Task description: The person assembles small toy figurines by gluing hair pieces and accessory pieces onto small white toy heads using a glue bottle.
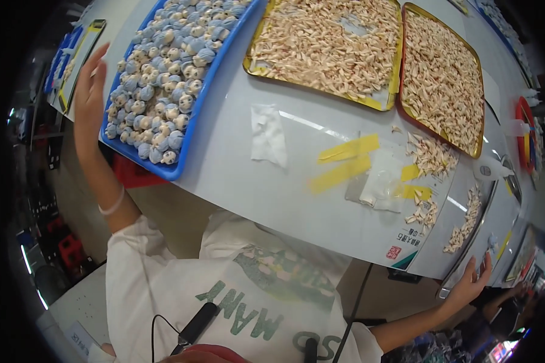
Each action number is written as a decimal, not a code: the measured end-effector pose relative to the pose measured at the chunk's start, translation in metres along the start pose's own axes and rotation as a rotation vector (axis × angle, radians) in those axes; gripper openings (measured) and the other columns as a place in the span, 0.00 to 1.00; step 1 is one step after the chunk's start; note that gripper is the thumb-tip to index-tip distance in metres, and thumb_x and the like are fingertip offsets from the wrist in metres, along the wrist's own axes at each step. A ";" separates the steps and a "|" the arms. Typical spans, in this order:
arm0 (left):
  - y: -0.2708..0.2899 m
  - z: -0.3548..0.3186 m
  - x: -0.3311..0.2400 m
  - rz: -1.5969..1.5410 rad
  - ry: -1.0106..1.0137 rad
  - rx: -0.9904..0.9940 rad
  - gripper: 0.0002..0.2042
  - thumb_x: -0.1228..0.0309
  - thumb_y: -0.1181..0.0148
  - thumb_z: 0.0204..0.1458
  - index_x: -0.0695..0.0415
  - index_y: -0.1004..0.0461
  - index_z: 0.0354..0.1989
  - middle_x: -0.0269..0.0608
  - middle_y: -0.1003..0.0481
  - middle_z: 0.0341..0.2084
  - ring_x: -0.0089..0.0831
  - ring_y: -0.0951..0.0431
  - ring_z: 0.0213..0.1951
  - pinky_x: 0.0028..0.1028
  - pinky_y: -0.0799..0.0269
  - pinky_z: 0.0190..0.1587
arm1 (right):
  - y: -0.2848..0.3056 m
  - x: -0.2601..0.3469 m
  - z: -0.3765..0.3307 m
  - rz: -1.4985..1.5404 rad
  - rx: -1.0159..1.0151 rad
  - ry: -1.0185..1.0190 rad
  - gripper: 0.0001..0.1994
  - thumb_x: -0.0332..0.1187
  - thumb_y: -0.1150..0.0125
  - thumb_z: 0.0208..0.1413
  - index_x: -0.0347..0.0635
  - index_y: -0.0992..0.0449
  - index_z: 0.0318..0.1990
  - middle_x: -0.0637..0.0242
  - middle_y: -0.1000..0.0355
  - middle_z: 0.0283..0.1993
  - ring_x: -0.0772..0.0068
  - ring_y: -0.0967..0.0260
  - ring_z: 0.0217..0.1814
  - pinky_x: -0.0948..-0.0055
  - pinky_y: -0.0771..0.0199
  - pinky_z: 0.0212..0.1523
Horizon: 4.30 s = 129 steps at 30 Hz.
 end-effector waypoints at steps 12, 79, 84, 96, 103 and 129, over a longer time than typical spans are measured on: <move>-0.061 -0.013 -0.007 0.182 -0.225 0.090 0.11 0.72 0.48 0.47 0.58 0.32 0.41 0.43 0.33 0.43 0.39 0.34 0.45 0.30 0.38 0.45 | -0.016 0.070 -0.018 0.135 0.072 0.056 0.11 0.27 0.47 0.48 0.39 0.30 0.42 0.69 0.33 0.41 0.78 0.39 0.38 0.80 0.39 0.38; -0.179 -0.160 -0.166 -1.341 0.253 0.712 0.16 0.70 0.39 0.41 0.61 0.35 0.37 0.46 0.34 0.36 0.32 0.29 0.34 0.22 0.32 0.33 | -0.068 0.214 -0.039 0.820 0.267 0.252 0.13 0.25 0.35 0.36 0.35 0.32 0.31 0.66 0.31 0.27 0.82 0.36 0.25 0.85 0.37 0.26; -0.178 -0.159 -0.167 -1.341 0.259 0.714 0.16 0.70 0.39 0.41 0.61 0.35 0.37 0.46 0.34 0.36 0.31 0.29 0.34 0.22 0.32 0.33 | -0.071 0.196 -0.038 0.865 0.310 0.135 0.13 0.29 0.36 0.39 0.36 0.33 0.32 0.66 0.32 0.28 0.81 0.37 0.25 0.85 0.38 0.25; -0.177 -0.158 -0.169 -1.488 0.227 0.774 0.14 0.82 0.45 0.42 0.65 0.35 0.40 0.47 0.36 0.39 0.31 0.32 0.40 0.24 0.32 0.39 | -0.095 0.150 -0.022 1.210 0.694 -0.079 0.24 0.35 0.38 0.41 0.35 0.41 0.43 0.55 0.37 0.40 0.62 0.38 0.44 0.71 0.41 0.46; -0.175 -0.158 -0.173 -1.464 0.218 0.777 0.14 0.80 0.45 0.42 0.64 0.35 0.40 0.47 0.36 0.38 0.31 0.32 0.39 0.23 0.33 0.37 | -0.070 0.129 0.047 1.094 0.214 0.120 0.19 0.22 0.43 0.43 0.33 0.40 0.44 0.54 0.34 0.42 0.68 0.36 0.44 0.71 0.36 0.46; -0.176 -0.159 -0.171 -1.444 0.246 0.744 0.13 0.78 0.44 0.43 0.63 0.35 0.39 0.47 0.36 0.38 0.31 0.30 0.36 0.23 0.31 0.36 | -0.082 0.112 0.054 0.044 0.200 0.254 0.06 0.27 0.44 0.44 0.35 0.28 0.31 0.69 0.32 0.24 0.81 0.40 0.24 0.82 0.39 0.27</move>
Point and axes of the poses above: each hand's wrist, its own z-axis towards the middle knuckle, its own y-axis out of the back of the hand, x = y × z, the point moved 7 cm from there along z, towards the middle knuckle
